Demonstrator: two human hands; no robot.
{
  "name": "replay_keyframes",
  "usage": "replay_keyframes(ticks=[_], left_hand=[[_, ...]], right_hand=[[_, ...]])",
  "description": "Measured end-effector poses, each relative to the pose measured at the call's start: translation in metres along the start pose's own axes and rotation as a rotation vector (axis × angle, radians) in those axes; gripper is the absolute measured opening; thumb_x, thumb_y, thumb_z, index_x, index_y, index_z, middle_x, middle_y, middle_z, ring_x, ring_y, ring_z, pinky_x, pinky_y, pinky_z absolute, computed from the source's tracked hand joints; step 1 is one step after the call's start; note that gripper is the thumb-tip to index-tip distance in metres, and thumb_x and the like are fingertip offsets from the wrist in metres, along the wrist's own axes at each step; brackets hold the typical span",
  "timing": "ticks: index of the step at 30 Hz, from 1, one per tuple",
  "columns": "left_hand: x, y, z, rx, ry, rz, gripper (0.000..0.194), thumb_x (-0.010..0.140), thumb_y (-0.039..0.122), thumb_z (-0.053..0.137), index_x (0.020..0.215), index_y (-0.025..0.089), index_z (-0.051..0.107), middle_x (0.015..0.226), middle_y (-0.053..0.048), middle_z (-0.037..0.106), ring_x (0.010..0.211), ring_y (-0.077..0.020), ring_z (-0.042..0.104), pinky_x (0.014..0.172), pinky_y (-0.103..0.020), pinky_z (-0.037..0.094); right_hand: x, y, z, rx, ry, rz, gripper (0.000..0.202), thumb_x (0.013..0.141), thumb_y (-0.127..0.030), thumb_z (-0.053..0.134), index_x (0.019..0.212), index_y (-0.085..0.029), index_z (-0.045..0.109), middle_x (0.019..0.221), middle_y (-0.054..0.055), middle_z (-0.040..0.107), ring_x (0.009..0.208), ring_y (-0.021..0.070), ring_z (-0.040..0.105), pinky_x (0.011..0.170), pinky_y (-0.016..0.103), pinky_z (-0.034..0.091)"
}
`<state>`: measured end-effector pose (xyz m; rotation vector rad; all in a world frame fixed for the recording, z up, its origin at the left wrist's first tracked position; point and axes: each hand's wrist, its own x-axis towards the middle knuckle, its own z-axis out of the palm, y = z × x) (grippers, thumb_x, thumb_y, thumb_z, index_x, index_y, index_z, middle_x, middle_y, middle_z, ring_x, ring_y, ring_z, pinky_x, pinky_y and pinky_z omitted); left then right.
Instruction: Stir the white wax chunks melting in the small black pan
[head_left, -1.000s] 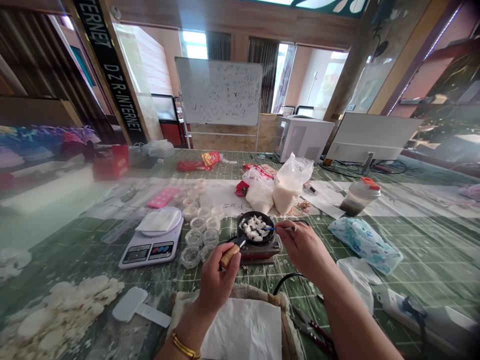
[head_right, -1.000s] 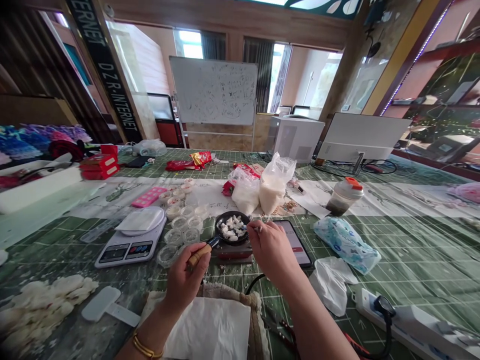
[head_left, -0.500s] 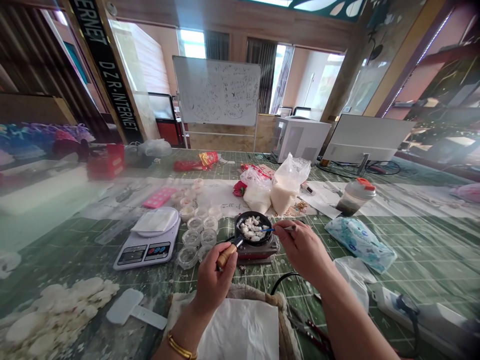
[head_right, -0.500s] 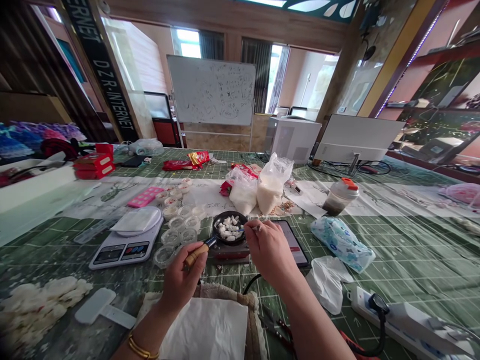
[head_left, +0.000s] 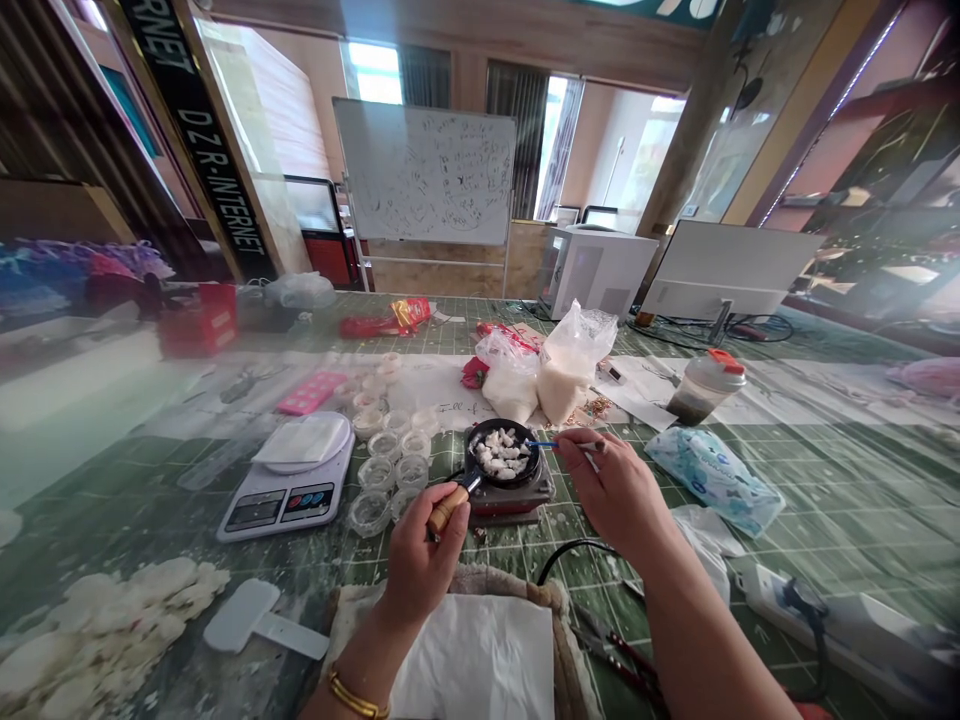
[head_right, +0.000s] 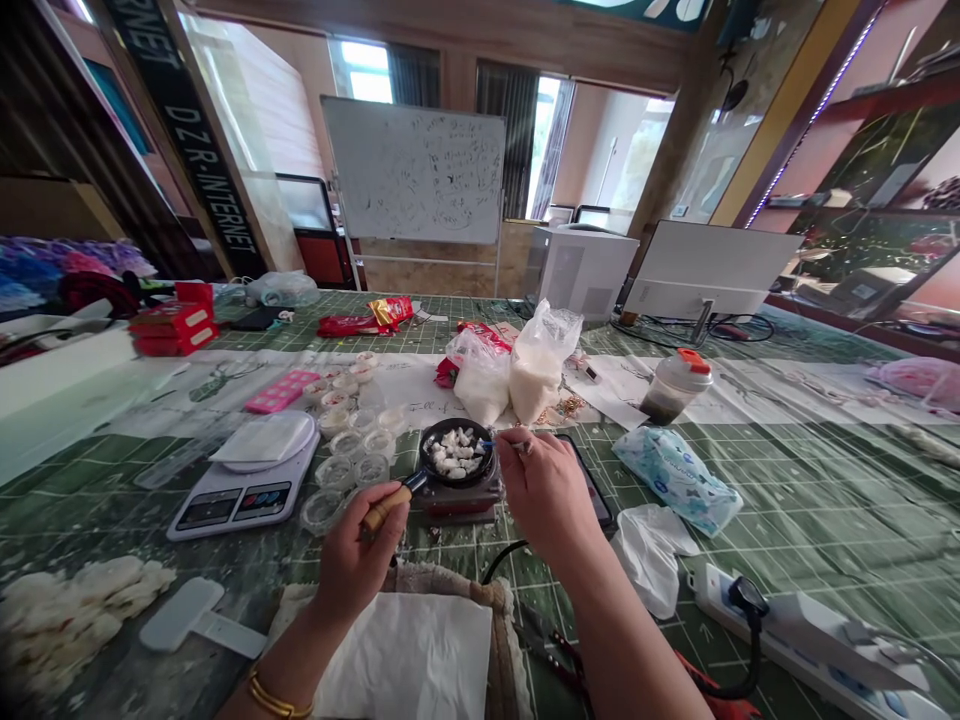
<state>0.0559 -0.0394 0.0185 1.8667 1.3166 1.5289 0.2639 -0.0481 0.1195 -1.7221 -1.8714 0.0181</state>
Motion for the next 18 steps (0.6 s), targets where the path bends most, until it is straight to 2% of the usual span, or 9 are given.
replay_keyframes(ticks=[4,8,13,18], left_hand=[[0.000,0.000,0.000,0.006,0.012,-0.004,0.021,0.082,0.032,0.056,0.097,0.018,0.060,0.089,-0.006,0.067,0.077,-0.0159,0.064,0.071,-0.026,0.053],[0.000,-0.001,0.001,0.001,0.015,0.000,0.020,0.082,0.031,0.056,0.097,0.018,0.060,0.089,-0.006,0.067,0.077,-0.0158,0.064,0.071,-0.026,0.052],[0.000,-0.002,0.000,0.034,0.005,0.006,0.021,0.083,0.032,0.056,0.098,0.018,0.060,0.090,-0.007,0.067,0.078,-0.0162,0.064,0.072,-0.027,0.053],[0.000,0.000,0.000,0.031,-0.001,-0.020,0.022,0.083,0.034,0.055,0.097,0.018,0.060,0.089,-0.006,0.067,0.077,-0.0166,0.064,0.071,-0.028,0.053]], right_hand=[[0.000,0.000,0.002,0.000,-0.071,-0.007,0.029,0.091,-0.034,0.036,0.090,-0.020,0.061,0.078,0.003,0.068,0.080,0.0202,0.059,0.074,0.031,0.039],[0.003,0.002,0.008,0.024,-0.016,0.010,0.030,0.091,-0.034,0.036,0.097,-0.021,0.062,0.087,0.005,0.069,0.085,0.0205,0.059,0.076,0.031,0.040],[0.006,0.004,0.016,0.074,-0.070,-0.008,0.030,0.092,-0.031,0.036,0.101,-0.020,0.062,0.095,0.006,0.069,0.093,0.0213,0.059,0.081,0.033,0.041],[0.006,0.002,0.020,0.092,-0.028,-0.009,0.032,0.092,-0.034,0.036,0.106,-0.020,0.062,0.099,0.007,0.068,0.094,0.0210,0.059,0.081,0.033,0.041]])
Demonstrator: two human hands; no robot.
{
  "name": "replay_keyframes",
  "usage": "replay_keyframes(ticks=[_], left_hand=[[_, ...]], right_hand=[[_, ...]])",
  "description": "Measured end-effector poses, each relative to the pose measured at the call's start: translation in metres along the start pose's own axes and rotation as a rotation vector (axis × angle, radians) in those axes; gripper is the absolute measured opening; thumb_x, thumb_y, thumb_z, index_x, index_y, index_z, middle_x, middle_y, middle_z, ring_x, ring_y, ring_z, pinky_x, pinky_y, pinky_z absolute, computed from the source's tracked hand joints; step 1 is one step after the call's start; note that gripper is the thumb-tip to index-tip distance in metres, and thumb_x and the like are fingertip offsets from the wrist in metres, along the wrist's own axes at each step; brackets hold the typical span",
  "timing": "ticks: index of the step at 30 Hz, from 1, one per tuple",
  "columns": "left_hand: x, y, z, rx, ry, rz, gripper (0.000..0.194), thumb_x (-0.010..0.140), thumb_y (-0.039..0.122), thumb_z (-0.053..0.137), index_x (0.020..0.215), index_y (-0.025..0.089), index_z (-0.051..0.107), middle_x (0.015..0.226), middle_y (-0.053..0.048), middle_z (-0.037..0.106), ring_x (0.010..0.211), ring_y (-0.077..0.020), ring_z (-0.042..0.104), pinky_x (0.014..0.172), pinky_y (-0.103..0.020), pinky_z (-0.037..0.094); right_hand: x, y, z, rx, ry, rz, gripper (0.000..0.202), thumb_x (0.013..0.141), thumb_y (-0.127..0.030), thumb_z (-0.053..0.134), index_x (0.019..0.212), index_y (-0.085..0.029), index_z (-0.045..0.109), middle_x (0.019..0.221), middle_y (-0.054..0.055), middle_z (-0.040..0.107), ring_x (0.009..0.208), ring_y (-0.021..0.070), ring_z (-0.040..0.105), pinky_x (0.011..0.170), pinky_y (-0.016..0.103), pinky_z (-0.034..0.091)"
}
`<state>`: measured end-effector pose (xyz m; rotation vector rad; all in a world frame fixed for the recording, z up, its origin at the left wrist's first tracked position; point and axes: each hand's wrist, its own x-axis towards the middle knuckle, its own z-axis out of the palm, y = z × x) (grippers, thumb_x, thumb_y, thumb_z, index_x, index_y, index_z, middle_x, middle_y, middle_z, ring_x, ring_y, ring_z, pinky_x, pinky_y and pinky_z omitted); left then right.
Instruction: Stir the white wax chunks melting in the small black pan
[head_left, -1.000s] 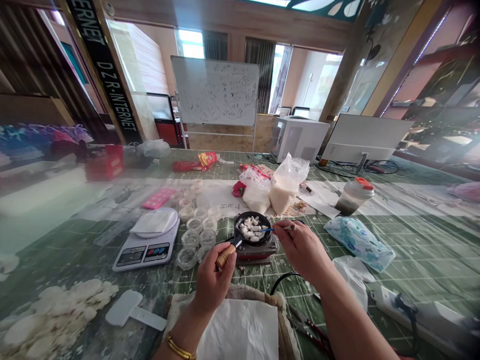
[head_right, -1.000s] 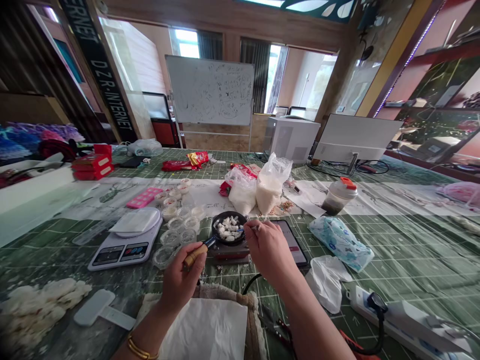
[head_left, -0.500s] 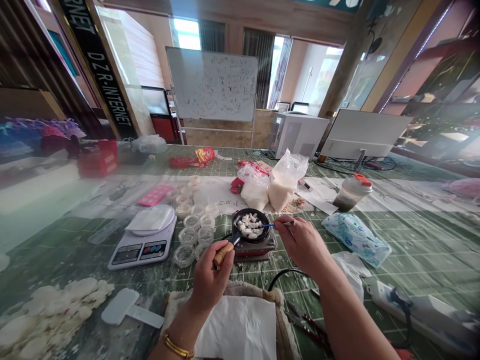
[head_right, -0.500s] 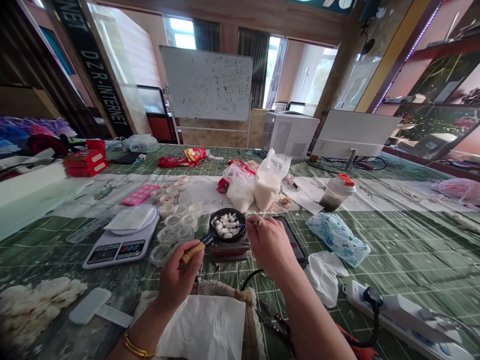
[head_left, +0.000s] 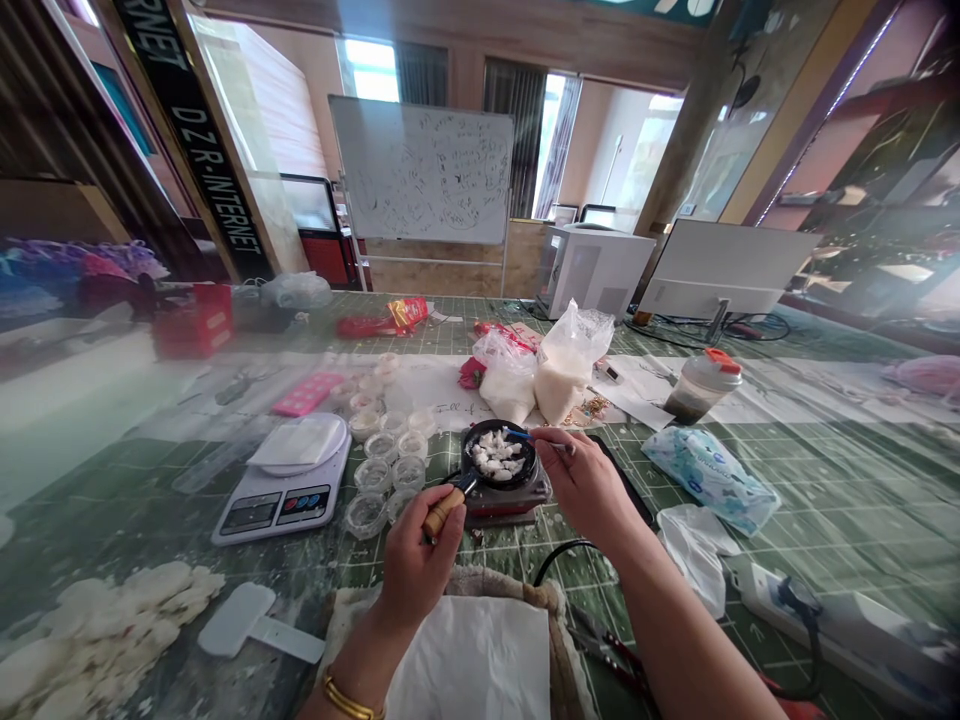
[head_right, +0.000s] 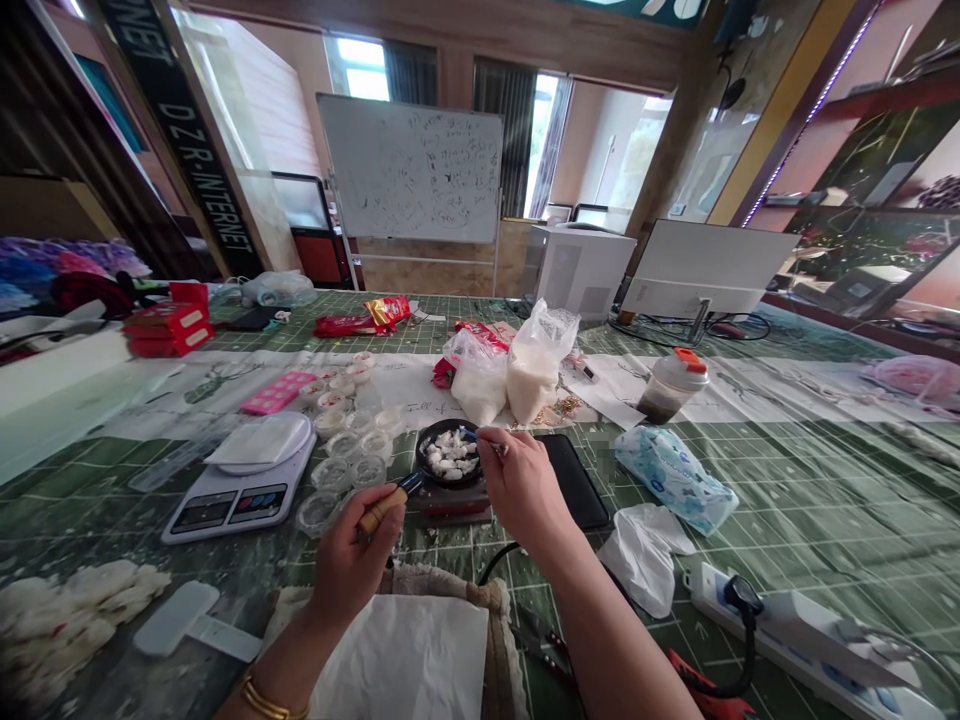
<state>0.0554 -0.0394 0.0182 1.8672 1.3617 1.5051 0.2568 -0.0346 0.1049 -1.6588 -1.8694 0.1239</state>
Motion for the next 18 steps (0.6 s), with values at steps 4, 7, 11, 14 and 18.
replay_keyframes(ticks=[4,7,11,14,18], left_hand=[[-0.001,0.001,0.000,0.001,0.000,0.003,0.022,0.083,0.033,0.055,0.098,0.018,0.060,0.090,-0.007,0.067,0.079,-0.0169,0.064,0.072,-0.028,0.053],[-0.001,0.000,0.000,-0.014,0.015,-0.003,0.021,0.083,0.033,0.056,0.097,0.018,0.060,0.089,-0.006,0.067,0.078,-0.0162,0.063,0.072,-0.028,0.053],[0.000,0.000,0.002,-0.030,0.007,-0.016,0.022,0.082,0.033,0.056,0.098,0.018,0.060,0.090,-0.006,0.067,0.079,-0.0161,0.063,0.073,-0.028,0.053],[-0.001,0.002,0.002,-0.051,0.022,-0.031,0.022,0.082,0.035,0.056,0.097,0.018,0.060,0.089,-0.006,0.067,0.078,-0.0164,0.063,0.074,-0.029,0.052],[-0.001,0.003,0.003,-0.070,0.044,-0.029,0.021,0.082,0.034,0.057,0.096,0.019,0.061,0.089,-0.005,0.067,0.078,-0.0157,0.063,0.074,-0.027,0.051]], right_hand=[[-0.002,-0.003,0.001,-0.009,-0.057,-0.023,0.030,0.092,-0.032,0.037,0.103,-0.021,0.063,0.094,0.006,0.069,0.094,0.0213,0.058,0.082,0.034,0.041],[-0.005,-0.007,0.001,0.029,-0.020,-0.035,0.030,0.092,-0.033,0.037,0.105,-0.022,0.062,0.097,0.005,0.068,0.094,0.0197,0.058,0.082,0.033,0.041],[-0.008,-0.012,0.002,0.045,-0.083,-0.065,0.029,0.092,-0.031,0.040,0.107,-0.022,0.062,0.096,0.005,0.068,0.094,0.0198,0.057,0.085,0.034,0.040],[-0.009,-0.015,0.000,0.051,-0.065,-0.057,0.028,0.092,-0.031,0.039,0.105,-0.022,0.063,0.095,0.005,0.068,0.093,0.0194,0.057,0.085,0.033,0.041],[-0.010,-0.016,-0.006,0.037,-0.075,-0.045,0.029,0.092,-0.030,0.038,0.103,-0.021,0.063,0.093,0.005,0.068,0.093,0.0199,0.057,0.085,0.034,0.040]])
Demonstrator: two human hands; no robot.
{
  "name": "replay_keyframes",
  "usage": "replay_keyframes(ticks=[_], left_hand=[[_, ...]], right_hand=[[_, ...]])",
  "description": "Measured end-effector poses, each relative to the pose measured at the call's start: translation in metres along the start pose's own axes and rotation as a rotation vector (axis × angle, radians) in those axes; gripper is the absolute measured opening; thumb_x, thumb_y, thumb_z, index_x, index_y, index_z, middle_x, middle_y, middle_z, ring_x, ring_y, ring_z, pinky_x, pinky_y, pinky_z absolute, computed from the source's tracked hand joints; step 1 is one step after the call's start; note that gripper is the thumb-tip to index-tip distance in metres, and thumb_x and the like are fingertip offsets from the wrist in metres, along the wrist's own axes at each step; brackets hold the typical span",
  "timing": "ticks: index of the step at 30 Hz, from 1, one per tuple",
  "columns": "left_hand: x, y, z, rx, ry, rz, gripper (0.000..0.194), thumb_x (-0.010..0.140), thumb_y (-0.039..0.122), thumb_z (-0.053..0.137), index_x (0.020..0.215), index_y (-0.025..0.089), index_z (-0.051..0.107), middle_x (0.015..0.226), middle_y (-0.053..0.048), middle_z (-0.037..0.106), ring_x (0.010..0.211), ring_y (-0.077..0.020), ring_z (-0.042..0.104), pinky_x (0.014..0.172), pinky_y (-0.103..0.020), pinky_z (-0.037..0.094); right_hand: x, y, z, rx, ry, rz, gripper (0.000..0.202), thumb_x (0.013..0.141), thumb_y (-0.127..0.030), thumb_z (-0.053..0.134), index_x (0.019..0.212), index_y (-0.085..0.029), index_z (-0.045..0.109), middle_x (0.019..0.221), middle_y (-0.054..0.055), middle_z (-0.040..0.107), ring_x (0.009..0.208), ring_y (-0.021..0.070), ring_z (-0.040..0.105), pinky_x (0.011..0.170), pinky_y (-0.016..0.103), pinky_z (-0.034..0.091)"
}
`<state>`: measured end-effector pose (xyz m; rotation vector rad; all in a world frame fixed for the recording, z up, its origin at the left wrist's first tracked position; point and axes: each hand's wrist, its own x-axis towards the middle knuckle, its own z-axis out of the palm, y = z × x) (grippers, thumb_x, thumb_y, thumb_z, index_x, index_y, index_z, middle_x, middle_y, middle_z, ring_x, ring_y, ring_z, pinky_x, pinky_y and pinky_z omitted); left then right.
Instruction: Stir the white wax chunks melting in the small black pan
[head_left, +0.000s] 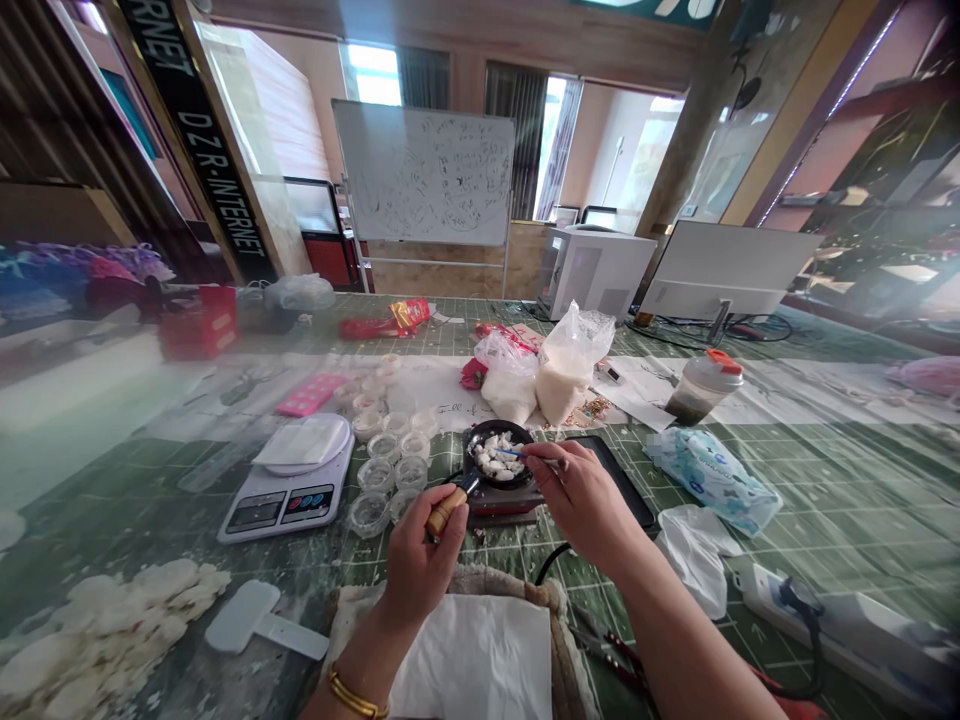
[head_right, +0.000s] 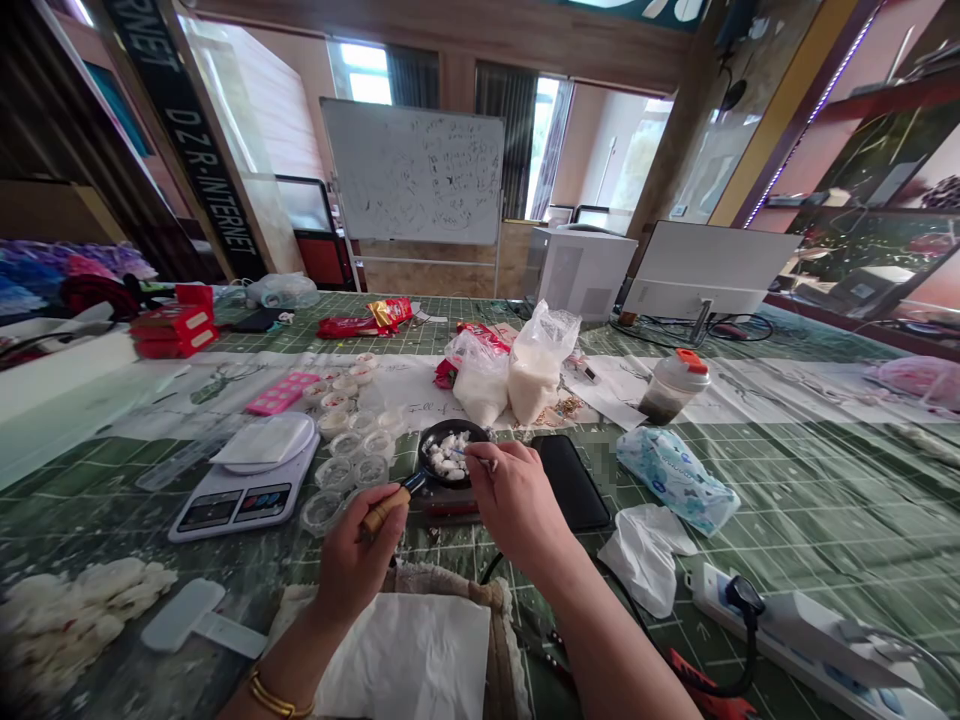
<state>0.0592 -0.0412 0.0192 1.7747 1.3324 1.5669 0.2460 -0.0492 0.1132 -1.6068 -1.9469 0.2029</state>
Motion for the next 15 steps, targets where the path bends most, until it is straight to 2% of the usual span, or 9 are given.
replay_keyframes(ticks=[2,6,10,15], left_hand=[[0.000,-0.001,0.000,0.016,-0.008,0.012,0.021,0.082,0.033,0.057,0.096,0.019,0.061,0.088,-0.005,0.067,0.078,-0.0151,0.063,0.073,-0.026,0.051],[0.001,-0.003,-0.001,0.037,-0.040,0.064,0.020,0.083,0.030,0.056,0.098,0.018,0.060,0.090,-0.005,0.067,0.080,-0.0149,0.063,0.075,-0.025,0.051],[0.001,-0.003,-0.002,0.037,-0.026,0.051,0.019,0.083,0.030,0.056,0.098,0.018,0.059,0.090,-0.005,0.066,0.080,-0.0150,0.063,0.074,-0.025,0.050],[0.001,-0.002,-0.002,0.048,-0.041,0.075,0.019,0.083,0.028,0.056,0.099,0.018,0.059,0.090,-0.005,0.066,0.080,-0.0146,0.063,0.073,-0.024,0.050]], right_hand=[[-0.001,0.000,-0.003,-0.015,-0.036,0.008,0.029,0.092,-0.030,0.039,0.102,-0.021,0.064,0.088,0.004,0.069,0.092,0.0207,0.057,0.083,0.034,0.040],[-0.004,0.000,-0.008,0.019,0.024,-0.011,0.028,0.092,-0.031,0.038,0.102,-0.022,0.063,0.095,0.003,0.067,0.091,0.0182,0.057,0.081,0.031,0.040],[-0.006,0.000,-0.010,-0.025,-0.041,-0.006,0.028,0.092,-0.032,0.038,0.099,-0.021,0.063,0.086,0.003,0.067,0.084,0.0191,0.057,0.076,0.032,0.040],[-0.008,0.000,-0.012,0.012,0.021,-0.021,0.026,0.092,-0.033,0.038,0.093,-0.022,0.062,0.089,0.001,0.067,0.083,0.0173,0.058,0.075,0.029,0.039]])
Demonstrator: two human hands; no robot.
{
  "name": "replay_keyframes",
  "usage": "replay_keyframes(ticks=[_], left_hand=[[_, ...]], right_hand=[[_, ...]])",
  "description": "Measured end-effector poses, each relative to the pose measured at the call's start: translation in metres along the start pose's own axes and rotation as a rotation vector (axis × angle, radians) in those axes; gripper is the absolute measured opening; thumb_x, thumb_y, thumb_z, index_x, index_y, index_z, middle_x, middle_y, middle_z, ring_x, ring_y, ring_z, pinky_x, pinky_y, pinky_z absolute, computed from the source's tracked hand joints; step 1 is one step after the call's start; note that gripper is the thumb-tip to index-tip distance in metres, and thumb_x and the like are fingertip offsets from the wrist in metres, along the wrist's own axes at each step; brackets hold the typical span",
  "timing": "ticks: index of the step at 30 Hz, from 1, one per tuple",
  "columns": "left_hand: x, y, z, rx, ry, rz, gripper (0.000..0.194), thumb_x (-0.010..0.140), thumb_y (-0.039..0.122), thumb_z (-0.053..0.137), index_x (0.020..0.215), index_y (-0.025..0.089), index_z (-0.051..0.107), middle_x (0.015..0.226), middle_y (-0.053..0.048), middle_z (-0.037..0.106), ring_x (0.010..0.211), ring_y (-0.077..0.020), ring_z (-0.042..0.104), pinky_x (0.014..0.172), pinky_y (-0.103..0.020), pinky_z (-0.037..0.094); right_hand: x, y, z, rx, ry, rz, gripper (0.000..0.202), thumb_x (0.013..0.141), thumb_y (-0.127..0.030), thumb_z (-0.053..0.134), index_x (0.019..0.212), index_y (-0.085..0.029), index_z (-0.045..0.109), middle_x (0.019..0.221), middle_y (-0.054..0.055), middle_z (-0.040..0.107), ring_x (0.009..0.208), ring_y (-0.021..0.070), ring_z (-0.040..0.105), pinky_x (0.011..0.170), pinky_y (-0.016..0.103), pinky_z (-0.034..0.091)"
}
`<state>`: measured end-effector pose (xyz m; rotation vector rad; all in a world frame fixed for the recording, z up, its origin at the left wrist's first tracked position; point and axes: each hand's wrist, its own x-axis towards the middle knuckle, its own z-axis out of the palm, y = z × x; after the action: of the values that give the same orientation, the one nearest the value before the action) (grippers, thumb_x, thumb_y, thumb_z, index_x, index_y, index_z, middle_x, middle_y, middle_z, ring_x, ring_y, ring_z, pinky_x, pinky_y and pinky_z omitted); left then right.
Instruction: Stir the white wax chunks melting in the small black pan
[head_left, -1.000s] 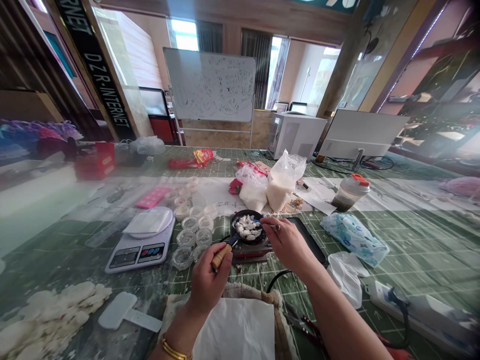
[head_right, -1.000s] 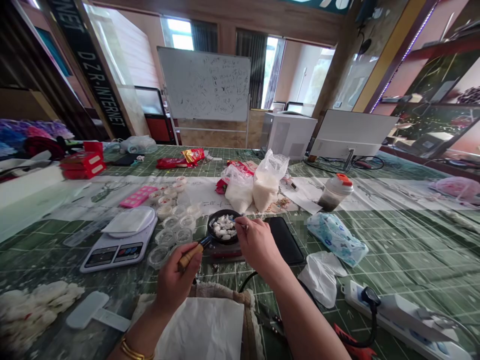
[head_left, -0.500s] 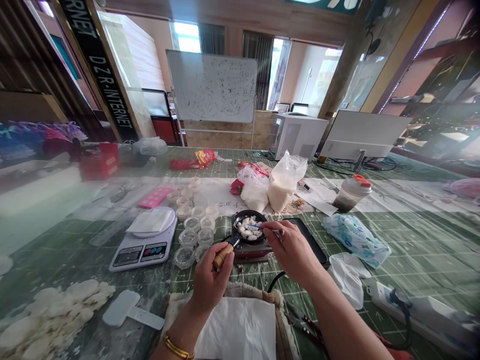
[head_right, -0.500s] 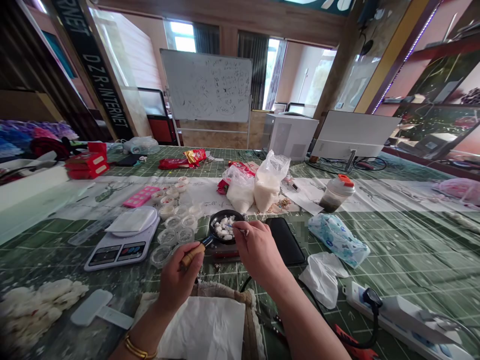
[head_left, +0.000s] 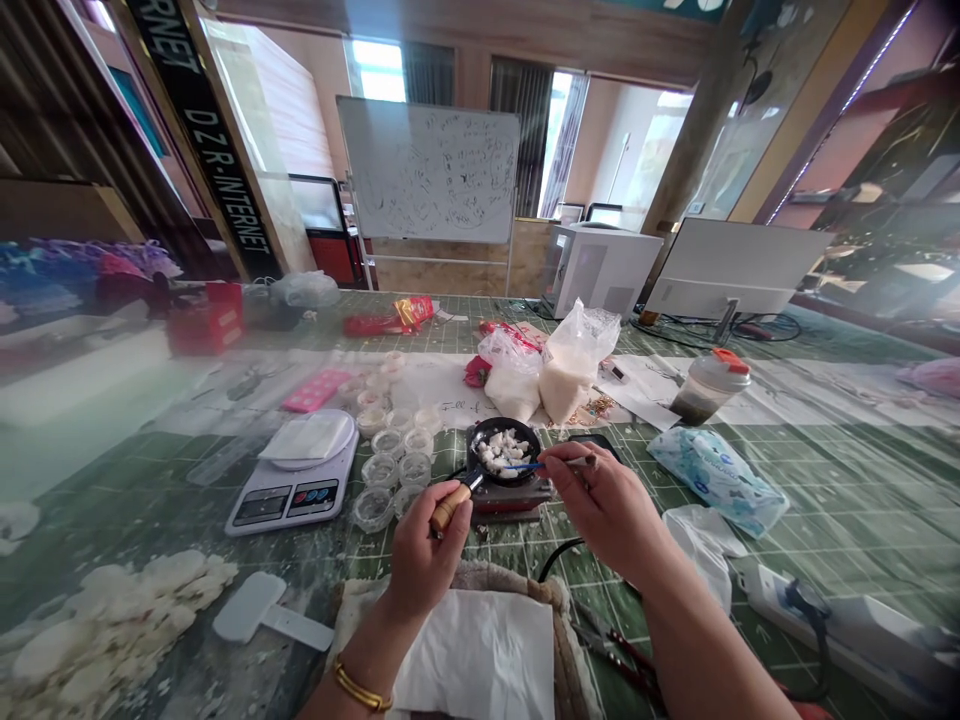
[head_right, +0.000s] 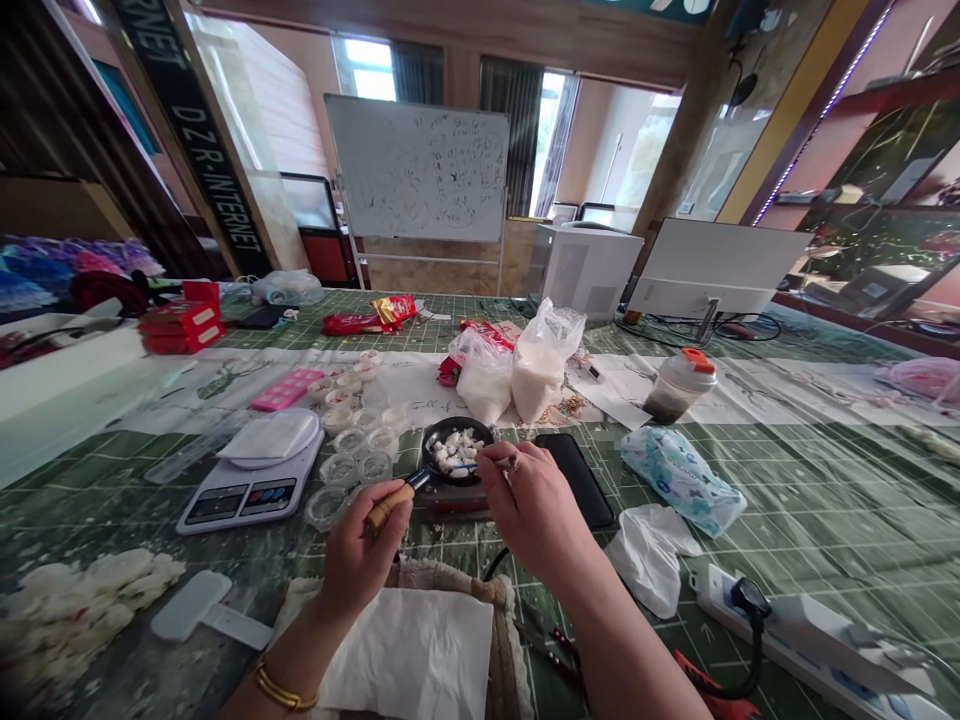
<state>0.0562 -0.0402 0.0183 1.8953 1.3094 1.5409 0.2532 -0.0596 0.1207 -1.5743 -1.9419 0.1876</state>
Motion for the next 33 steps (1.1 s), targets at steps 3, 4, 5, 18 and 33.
replay_keyframes(ticks=[3,4,5,18,33], left_hand=[[-0.001,0.000,0.000,0.004,0.006,-0.003,0.018,0.083,0.028,0.056,0.099,0.018,0.059,0.090,-0.005,0.066,0.080,-0.0143,0.063,0.073,-0.024,0.050],[-0.001,-0.001,0.000,0.004,0.008,-0.002,0.018,0.083,0.027,0.056,0.098,0.018,0.059,0.090,-0.005,0.066,0.080,-0.0142,0.063,0.073,-0.024,0.050],[-0.001,-0.001,0.000,0.003,0.007,0.002,0.019,0.083,0.027,0.056,0.099,0.018,0.059,0.090,-0.005,0.067,0.080,-0.0143,0.063,0.073,-0.024,0.050],[-0.001,0.000,0.000,0.002,-0.001,0.012,0.019,0.083,0.027,0.057,0.099,0.018,0.059,0.091,-0.005,0.067,0.080,-0.0138,0.063,0.073,-0.023,0.050],[-0.001,0.002,0.001,-0.022,0.008,-0.034,0.019,0.082,0.031,0.057,0.097,0.018,0.060,0.089,-0.004,0.066,0.077,-0.0135,0.063,0.070,-0.023,0.051]], right_hand=[[0.000,0.000,-0.001,-0.048,-0.035,0.012,0.027,0.092,-0.033,0.037,0.090,-0.022,0.061,0.082,0.001,0.067,0.079,0.0179,0.057,0.072,0.030,0.039],[-0.001,0.000,-0.002,-0.055,-0.028,0.017,0.027,0.092,-0.033,0.037,0.090,-0.021,0.061,0.081,0.002,0.067,0.079,0.0180,0.057,0.072,0.030,0.039],[-0.001,0.000,-0.003,-0.052,-0.011,0.018,0.026,0.092,-0.034,0.038,0.090,-0.021,0.061,0.082,0.001,0.067,0.079,0.0177,0.058,0.072,0.029,0.038],[0.003,0.007,-0.006,-0.095,0.063,0.040,0.028,0.092,-0.035,0.037,0.089,-0.020,0.060,0.081,0.001,0.067,0.078,0.0177,0.059,0.072,0.028,0.037],[0.007,0.015,0.003,-0.120,0.017,0.090,0.029,0.092,-0.034,0.036,0.099,-0.021,0.061,0.086,0.004,0.068,0.085,0.0209,0.058,0.077,0.033,0.039]])
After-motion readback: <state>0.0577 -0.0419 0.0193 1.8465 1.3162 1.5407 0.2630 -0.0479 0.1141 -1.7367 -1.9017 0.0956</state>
